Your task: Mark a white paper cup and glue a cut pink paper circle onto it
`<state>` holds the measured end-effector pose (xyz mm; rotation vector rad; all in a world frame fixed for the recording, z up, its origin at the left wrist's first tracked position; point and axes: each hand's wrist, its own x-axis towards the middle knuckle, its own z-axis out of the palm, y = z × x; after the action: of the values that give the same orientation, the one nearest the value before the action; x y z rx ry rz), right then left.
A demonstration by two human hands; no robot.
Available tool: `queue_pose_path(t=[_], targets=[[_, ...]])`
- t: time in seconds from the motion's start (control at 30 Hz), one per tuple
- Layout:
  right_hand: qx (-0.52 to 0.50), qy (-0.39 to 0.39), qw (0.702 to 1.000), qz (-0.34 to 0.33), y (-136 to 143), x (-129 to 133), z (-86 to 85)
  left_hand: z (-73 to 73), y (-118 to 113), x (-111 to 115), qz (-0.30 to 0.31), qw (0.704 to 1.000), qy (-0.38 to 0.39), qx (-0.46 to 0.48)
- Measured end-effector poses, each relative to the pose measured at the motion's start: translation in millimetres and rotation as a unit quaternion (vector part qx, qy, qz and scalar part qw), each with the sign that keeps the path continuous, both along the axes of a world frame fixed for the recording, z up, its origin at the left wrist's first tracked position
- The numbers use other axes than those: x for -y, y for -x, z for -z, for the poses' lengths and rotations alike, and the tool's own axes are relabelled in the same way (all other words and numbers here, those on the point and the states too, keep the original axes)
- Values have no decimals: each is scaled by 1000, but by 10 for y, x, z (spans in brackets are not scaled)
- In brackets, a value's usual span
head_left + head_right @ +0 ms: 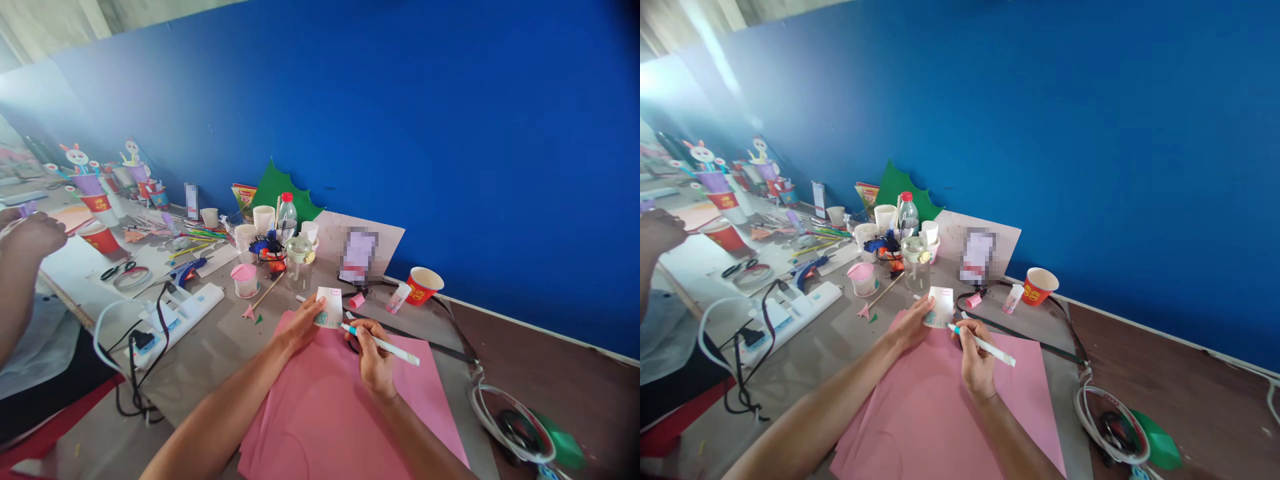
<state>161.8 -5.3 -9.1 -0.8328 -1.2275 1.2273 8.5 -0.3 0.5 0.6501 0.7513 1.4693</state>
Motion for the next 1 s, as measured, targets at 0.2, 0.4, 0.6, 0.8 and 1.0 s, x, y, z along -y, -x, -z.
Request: queue_pose_path(t=[0.2, 0.4, 0.6, 0.8, 1.0], targets=[[18, -9, 1000, 6, 7, 23, -37, 5, -4, 2, -1, 1000, -16, -15], [36, -27, 999, 13, 6, 37, -73, 5, -3, 8, 0, 1000, -17, -23], [36, -28, 999, 15, 12, 32, -71, 15, 0, 3, 4, 1000, -19, -18], [42, -36, 998, 14, 11, 16, -64, 19, 1, 1, 9, 999, -24, -21], [44, -37, 998, 14, 18, 22, -62, 16, 2, -4, 5, 1000, -20, -18]])
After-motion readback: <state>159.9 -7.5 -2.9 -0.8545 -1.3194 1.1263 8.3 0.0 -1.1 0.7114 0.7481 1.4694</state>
